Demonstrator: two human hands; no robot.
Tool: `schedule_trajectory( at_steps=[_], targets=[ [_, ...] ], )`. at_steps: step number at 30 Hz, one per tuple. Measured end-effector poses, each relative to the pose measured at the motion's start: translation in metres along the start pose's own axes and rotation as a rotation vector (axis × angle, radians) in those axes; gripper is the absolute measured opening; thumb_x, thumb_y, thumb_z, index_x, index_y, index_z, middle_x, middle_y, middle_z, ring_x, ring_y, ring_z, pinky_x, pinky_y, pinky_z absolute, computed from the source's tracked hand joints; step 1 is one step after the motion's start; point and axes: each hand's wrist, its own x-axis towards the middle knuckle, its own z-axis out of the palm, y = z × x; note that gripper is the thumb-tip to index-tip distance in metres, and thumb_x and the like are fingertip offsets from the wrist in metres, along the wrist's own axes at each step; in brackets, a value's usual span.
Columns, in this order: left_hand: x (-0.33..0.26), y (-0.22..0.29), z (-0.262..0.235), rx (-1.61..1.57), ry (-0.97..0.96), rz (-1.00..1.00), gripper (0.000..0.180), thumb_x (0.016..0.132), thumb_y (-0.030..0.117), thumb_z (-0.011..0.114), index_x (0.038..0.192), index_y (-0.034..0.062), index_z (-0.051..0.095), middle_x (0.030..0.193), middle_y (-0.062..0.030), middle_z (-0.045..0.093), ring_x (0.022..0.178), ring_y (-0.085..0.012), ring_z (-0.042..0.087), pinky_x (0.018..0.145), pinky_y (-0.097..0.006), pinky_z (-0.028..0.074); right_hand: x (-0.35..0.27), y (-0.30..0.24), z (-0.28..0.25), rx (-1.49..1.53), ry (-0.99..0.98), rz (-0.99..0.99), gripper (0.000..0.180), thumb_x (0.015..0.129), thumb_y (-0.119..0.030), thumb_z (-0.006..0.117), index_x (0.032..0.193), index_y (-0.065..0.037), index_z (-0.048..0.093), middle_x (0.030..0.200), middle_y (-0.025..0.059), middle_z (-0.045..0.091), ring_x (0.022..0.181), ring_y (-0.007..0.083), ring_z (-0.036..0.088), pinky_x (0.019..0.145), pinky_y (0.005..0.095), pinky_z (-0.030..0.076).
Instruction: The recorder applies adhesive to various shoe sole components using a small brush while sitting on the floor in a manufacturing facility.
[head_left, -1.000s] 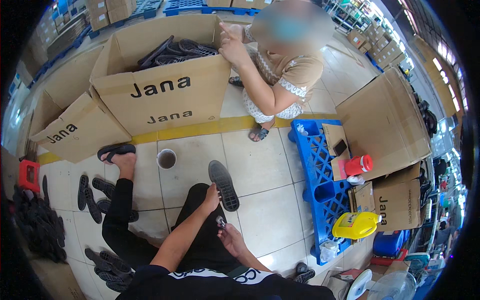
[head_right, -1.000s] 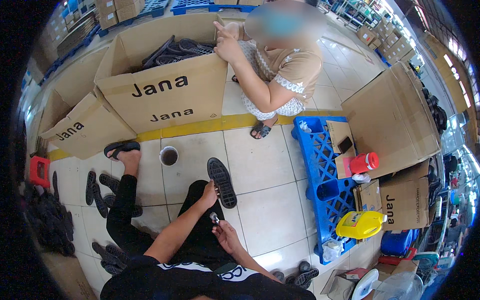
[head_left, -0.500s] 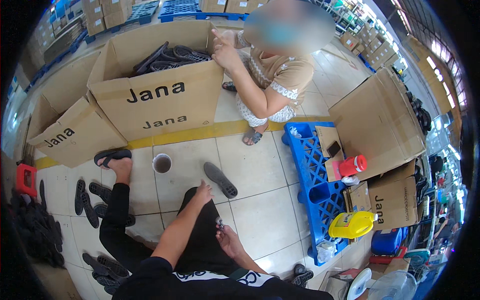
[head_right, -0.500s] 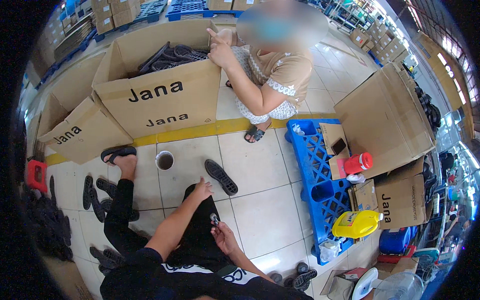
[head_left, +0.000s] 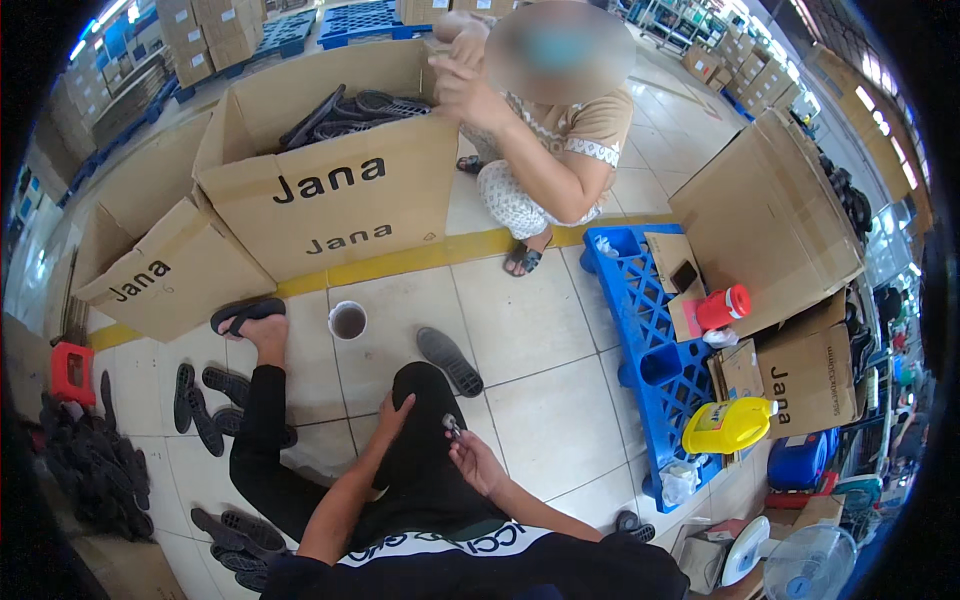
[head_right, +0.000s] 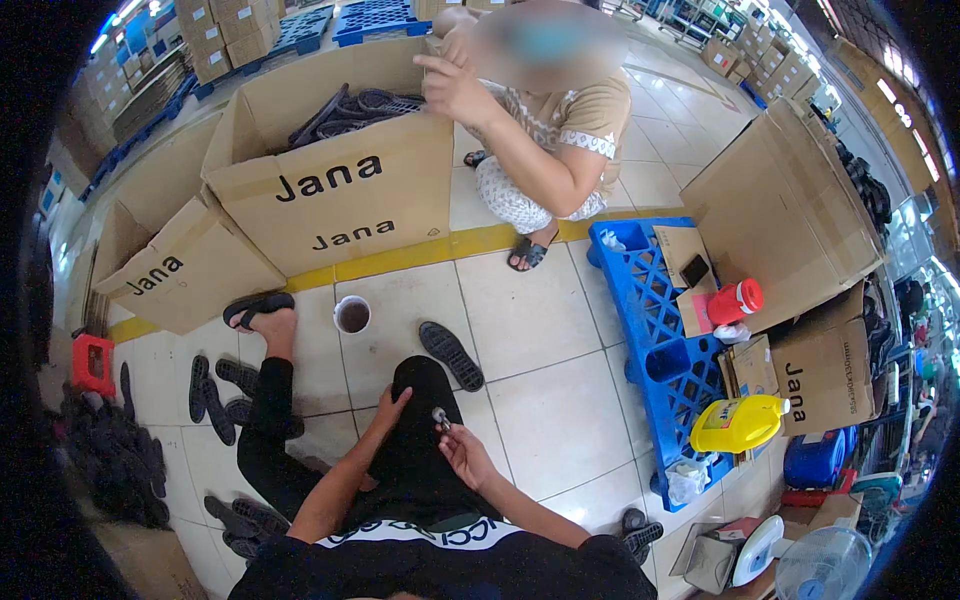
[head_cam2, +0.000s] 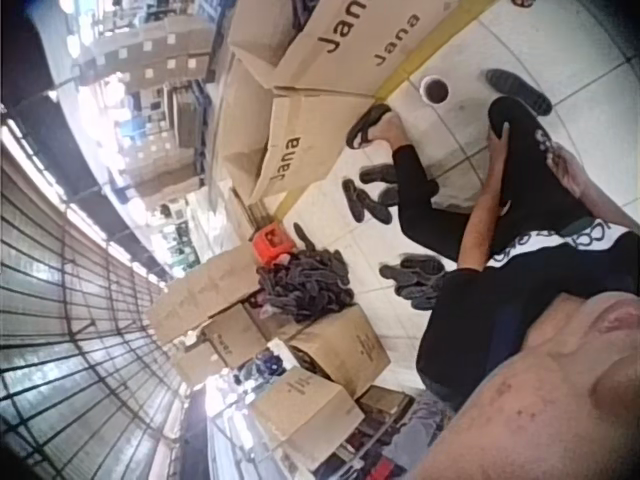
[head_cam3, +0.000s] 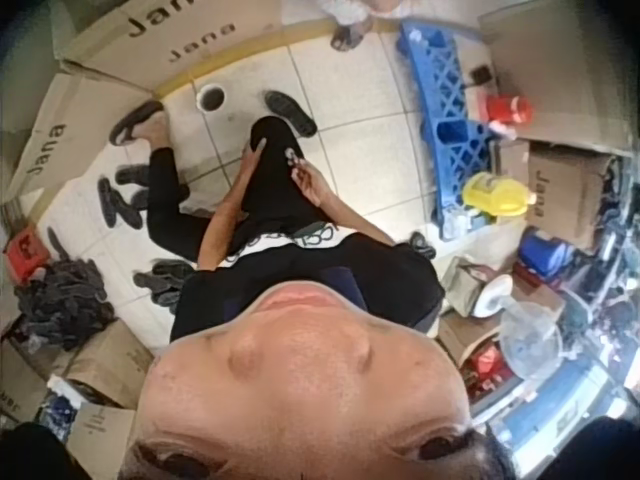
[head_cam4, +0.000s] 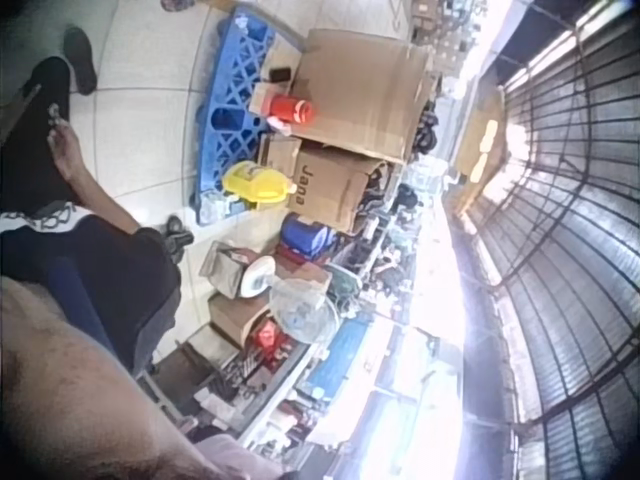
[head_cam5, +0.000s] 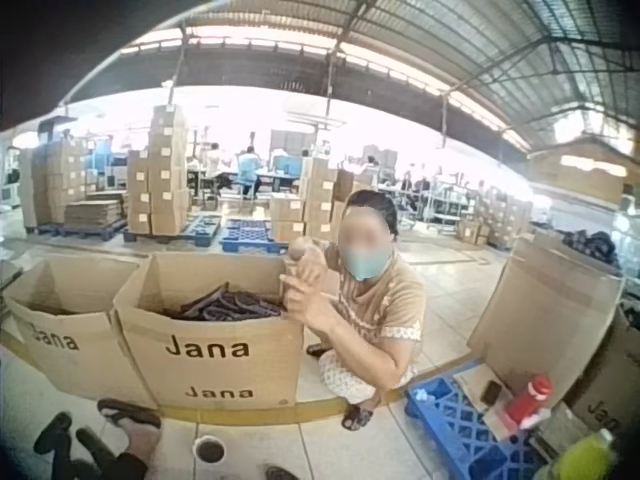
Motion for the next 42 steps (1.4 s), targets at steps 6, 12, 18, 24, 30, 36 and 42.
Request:
schedule_trajectory(
  at_steps=[6,12,18,24,30,36,42],
  targets=[
    [-0.005,0.034,0.005,0.007,-0.126,0.021,0.081,0.086,0.057,0.058,0.135,-0.0064,0.043,0.131,-0.028,0.051,0.126,-0.0389,0.045,0.108,-0.043,0.033,0.007,-0.012,-0.011,0.135,-0.042,-0.018,0.021,0.1,-0.014,0.048,0.113,0.001,0.054,0.105,0.0141,0.064,0.083,0.0171,0.063,0.078,0.0264,0.057],
    [-0.018,0.023,-0.007,0.141,-0.125,0.03,0.074,0.092,0.051,0.053,0.136,-0.0072,0.041,0.137,-0.029,0.044,0.129,-0.0388,0.042,0.108,-0.042,0.032,0.004,-0.011,-0.002,0.137,0.003,-0.011,0.02,0.099,-0.015,0.049,0.111,0.0,0.055,0.104,0.0126,0.065,0.082,0.0159,0.064,0.076,0.0281,0.057],
    [-0.039,-0.014,-0.028,0.26,-0.189,0.123,0.065,0.091,0.038,0.059,0.139,-0.0014,0.039,0.136,-0.0273,0.044,0.128,-0.0384,0.043,0.106,-0.043,0.035,0.008,-0.003,-0.016,0.197,-0.083,0.037,0.024,0.1,-0.015,0.047,0.117,0.002,0.053,0.106,0.0131,0.065,0.083,0.0163,0.063,0.078,0.0305,0.056],
    [-0.085,-0.132,-0.049,0.989,-0.308,0.015,0.108,0.081,0.02,0.069,0.148,0.016,-0.016,0.15,-0.0311,0.014,0.125,-0.0525,0.038,0.101,-0.058,0.036,0.005,-0.002,-0.003,0.103,-0.041,0.051,0.025,0.099,-0.017,0.051,0.114,0.002,0.054,0.106,0.0107,0.064,0.08,0.0134,0.058,0.078,0.0266,0.054],
    [-0.066,-0.106,-0.025,0.991,-0.44,-0.147,0.122,0.078,0.019,0.072,0.144,0.0195,-0.031,0.149,-0.037,0.007,0.121,-0.059,0.038,0.099,-0.06,0.037,0.006,-0.01,-0.004,0.147,-0.041,0.028,0.024,0.099,-0.017,0.051,0.113,0.003,0.054,0.105,0.0116,0.064,0.08,0.014,0.057,0.076,0.0263,0.054],
    [-0.065,-0.117,-0.031,1.029,-0.397,-0.066,0.124,0.076,0.017,0.073,0.144,0.0188,-0.03,0.148,-0.0382,0.006,0.118,-0.0581,0.041,0.098,-0.059,0.037,0.01,-0.005,-0.003,0.118,-0.086,0.03,0.026,0.099,-0.018,0.051,0.113,0.003,0.055,0.106,0.0097,0.065,0.079,0.0131,0.061,0.077,0.0271,0.056],
    [-0.072,-0.066,-0.027,1.006,-0.463,-0.211,0.118,0.078,0.016,0.068,0.145,0.0195,-0.029,0.148,-0.0387,0.006,0.119,-0.0577,0.04,0.099,-0.059,0.036,0.009,-0.007,-0.009,0.157,-0.059,0.03,0.024,0.099,-0.018,0.052,0.11,0.003,0.055,0.105,0.0121,0.064,0.077,0.0137,0.058,0.076,0.0275,0.055]
  ],
)
